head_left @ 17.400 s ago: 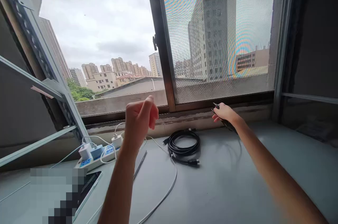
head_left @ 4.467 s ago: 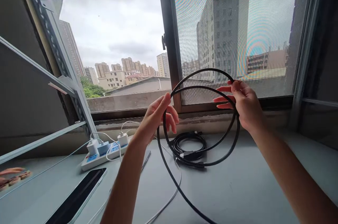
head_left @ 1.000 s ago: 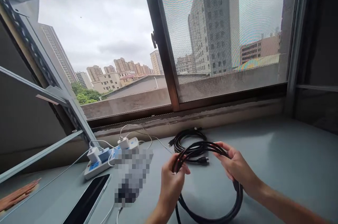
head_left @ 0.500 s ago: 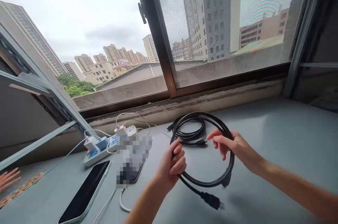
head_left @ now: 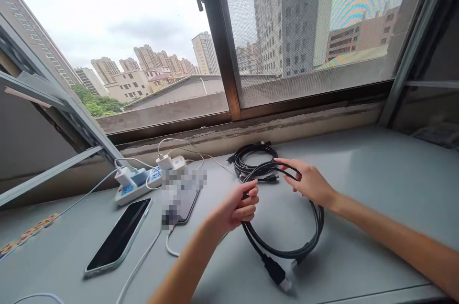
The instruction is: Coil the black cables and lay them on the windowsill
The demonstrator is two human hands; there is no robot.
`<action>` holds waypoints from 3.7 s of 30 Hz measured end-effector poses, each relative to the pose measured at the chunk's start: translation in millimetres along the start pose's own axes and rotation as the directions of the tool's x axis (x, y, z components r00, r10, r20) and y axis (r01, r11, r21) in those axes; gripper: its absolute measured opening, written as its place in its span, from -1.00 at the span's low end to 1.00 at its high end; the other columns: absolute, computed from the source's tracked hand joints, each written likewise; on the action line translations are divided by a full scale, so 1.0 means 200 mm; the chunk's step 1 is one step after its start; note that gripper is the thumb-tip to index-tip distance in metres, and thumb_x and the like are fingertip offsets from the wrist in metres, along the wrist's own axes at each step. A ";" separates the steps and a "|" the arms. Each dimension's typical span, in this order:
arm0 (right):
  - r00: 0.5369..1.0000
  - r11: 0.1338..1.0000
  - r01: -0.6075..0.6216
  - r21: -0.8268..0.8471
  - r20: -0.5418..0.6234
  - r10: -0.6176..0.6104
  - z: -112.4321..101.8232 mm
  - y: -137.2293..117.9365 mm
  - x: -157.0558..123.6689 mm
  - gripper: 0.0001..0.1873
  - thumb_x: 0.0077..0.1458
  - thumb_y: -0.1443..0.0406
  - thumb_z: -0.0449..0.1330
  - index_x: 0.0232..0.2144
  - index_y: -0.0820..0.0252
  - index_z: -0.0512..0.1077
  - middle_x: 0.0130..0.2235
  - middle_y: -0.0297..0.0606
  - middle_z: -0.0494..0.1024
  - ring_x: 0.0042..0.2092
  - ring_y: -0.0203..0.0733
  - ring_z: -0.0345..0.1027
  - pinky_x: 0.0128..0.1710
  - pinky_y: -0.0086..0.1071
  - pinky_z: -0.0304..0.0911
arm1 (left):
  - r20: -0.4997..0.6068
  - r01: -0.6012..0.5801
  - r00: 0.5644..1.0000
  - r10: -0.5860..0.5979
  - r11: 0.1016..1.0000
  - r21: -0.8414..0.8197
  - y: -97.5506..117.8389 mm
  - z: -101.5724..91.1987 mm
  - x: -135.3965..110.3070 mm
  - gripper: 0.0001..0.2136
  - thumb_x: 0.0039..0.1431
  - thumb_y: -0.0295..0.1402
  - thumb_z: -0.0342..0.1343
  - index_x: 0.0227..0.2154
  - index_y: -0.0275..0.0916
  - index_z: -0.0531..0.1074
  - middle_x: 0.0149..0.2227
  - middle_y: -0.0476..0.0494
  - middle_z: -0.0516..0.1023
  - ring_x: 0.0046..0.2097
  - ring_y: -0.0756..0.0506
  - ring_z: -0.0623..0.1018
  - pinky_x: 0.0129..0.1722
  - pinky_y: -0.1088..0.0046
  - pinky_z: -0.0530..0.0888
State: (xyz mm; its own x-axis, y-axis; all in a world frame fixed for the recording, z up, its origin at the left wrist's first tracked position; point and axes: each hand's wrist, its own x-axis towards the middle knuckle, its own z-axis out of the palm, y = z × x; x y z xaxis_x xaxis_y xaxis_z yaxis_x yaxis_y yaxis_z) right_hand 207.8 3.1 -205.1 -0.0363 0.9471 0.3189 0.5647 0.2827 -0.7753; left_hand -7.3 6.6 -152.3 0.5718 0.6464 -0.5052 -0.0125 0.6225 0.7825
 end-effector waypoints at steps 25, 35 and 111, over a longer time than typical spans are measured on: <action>0.828 0.819 -0.462 0.340 0.497 0.261 0.04 -0.09 -0.04 -0.59 0.09 0.05 0.08 -0.12 0.20 0.27 -0.48 -0.28 0.54 -0.61 -0.27 0.38 -0.74 -0.51 0.20 | -0.497 -0.714 0.459 0.737 0.638 0.287 -0.04 0.01 0.08 -0.63 0.03 0.02 0.11 -0.48 -0.19 0.19 -0.78 0.20 0.05 -0.76 0.10 0.03 -0.87 0.65 0.09; 0.996 0.938 -0.026 0.345 -0.072 0.054 -0.02 -0.16 -0.10 -0.69 0.11 0.08 0.00 -0.28 0.16 0.39 -0.71 -0.52 0.07 -0.68 -0.33 0.23 -0.73 -0.53 0.06 | -0.355 -0.732 0.393 0.848 0.522 0.438 -0.09 0.06 0.05 -0.57 0.07 0.12 -0.04 -0.48 -0.20 0.23 -0.76 0.15 0.12 -0.74 0.06 0.22 -0.74 0.58 0.28; 0.831 0.175 -0.530 0.830 0.549 -0.086 -0.05 -0.22 -0.10 -0.23 0.10 -0.13 -0.20 -0.06 0.41 0.38 -0.70 -0.29 0.42 -0.45 -0.09 0.45 -0.28 -0.23 0.29 | -0.437 -0.512 0.520 0.734 0.678 0.528 -0.07 -0.06 0.10 -0.42 -0.16 0.29 0.00 -0.52 -0.21 0.14 -0.72 0.20 0.03 -0.73 0.14 0.07 -0.79 0.64 0.06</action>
State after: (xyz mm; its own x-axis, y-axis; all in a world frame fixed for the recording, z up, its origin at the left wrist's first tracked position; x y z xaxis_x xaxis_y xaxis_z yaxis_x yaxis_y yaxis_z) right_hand 191.7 -28.8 -172.7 -0.5316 0.8464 0.0322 -0.5656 -0.3264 -0.7573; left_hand -4.6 15.3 -178.3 -0.0704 0.9859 0.1521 0.1324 -0.1419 0.9810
